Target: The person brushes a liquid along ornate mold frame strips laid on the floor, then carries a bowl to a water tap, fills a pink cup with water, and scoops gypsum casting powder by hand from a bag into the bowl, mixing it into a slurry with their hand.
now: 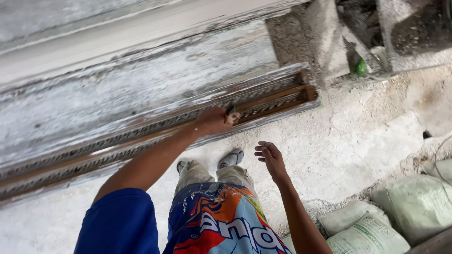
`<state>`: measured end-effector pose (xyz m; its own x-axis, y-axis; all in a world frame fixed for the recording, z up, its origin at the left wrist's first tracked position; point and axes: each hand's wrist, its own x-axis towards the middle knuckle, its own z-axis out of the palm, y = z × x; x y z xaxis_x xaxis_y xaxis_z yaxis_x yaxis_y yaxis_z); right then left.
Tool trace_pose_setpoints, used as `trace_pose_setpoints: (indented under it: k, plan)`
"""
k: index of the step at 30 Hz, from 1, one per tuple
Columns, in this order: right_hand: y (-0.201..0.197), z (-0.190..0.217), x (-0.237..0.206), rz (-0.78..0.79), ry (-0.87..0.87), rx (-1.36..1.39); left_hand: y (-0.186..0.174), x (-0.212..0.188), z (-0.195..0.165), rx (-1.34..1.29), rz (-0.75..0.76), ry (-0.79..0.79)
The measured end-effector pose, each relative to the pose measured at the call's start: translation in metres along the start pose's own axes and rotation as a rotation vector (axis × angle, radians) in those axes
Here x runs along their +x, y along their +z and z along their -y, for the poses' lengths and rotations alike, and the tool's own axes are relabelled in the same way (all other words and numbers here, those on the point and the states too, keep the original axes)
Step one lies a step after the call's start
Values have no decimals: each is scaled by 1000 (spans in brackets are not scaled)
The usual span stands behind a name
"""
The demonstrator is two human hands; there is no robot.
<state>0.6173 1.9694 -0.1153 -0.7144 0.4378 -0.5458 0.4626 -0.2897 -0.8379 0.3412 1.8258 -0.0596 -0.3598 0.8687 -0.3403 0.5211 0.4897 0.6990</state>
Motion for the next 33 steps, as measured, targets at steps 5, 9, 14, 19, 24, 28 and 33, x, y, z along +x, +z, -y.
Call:
trace_pose_setpoints:
  k: [5, 9, 14, 19, 24, 28, 33]
  plan:
    - [65, -8, -8, 77, -38, -86, -29, -101, 68, 180, -16, -181]
    - [159, -8, -13, 159, -248, -364, -54, -198, 139, 133, -31, -208]
    - [335, -16, -39, 340, -524, -699, -83, -353, 262, 244, -130, -265]
    - [541, -31, -85, 590, -513, -530, -114, -526, 371, 202, -253, -330]
    - [694, -44, -124, 749, -497, -550, -163, -653, 455, 185, -142, -583]
    - [805, -63, -127, 802, -467, -654, -181, -747, 521, 269, -341, -611]
    - [948, -97, -135, 918, -504, -602, -215, -860, 607, 335, -258, -715]
